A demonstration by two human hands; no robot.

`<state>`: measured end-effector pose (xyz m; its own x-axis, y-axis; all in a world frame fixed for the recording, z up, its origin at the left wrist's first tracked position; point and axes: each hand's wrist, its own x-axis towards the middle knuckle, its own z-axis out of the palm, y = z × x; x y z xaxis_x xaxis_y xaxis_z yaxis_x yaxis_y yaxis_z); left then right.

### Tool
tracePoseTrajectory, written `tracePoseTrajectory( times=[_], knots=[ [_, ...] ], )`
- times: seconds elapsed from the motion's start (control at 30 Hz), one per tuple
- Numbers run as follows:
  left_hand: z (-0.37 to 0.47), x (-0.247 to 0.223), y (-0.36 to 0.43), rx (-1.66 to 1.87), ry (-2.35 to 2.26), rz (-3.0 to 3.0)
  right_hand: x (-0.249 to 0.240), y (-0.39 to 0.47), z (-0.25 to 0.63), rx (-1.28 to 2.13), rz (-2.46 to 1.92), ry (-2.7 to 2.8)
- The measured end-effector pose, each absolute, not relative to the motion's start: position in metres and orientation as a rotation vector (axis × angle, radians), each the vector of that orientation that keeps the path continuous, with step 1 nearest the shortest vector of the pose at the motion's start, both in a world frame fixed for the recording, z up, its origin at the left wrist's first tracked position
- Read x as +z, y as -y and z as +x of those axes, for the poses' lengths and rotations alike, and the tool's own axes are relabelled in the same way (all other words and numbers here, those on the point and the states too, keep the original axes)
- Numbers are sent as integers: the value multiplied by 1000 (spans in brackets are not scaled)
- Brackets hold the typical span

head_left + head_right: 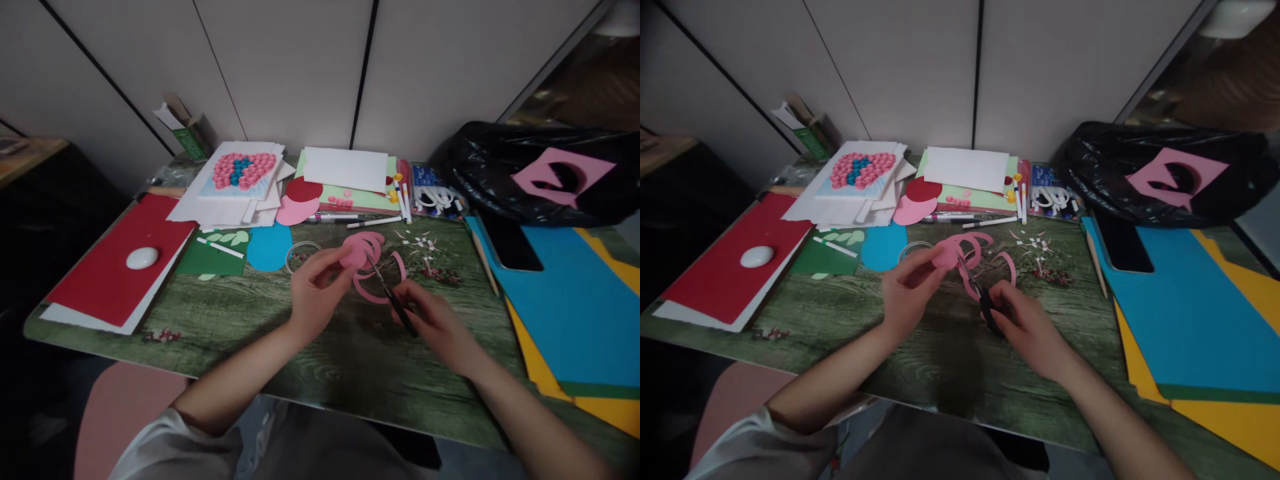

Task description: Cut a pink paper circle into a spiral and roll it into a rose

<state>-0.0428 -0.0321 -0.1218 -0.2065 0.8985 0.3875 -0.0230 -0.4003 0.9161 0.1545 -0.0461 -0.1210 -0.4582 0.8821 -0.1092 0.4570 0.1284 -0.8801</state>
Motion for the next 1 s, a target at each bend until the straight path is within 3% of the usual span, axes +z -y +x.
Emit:
tracePoseTrajectory(
  times=[1.0],
  knots=[
    [-44, -120, 31, 1668, -1141, 1439, -120, 47, 154, 1307, -1267, 1936]
  ],
)
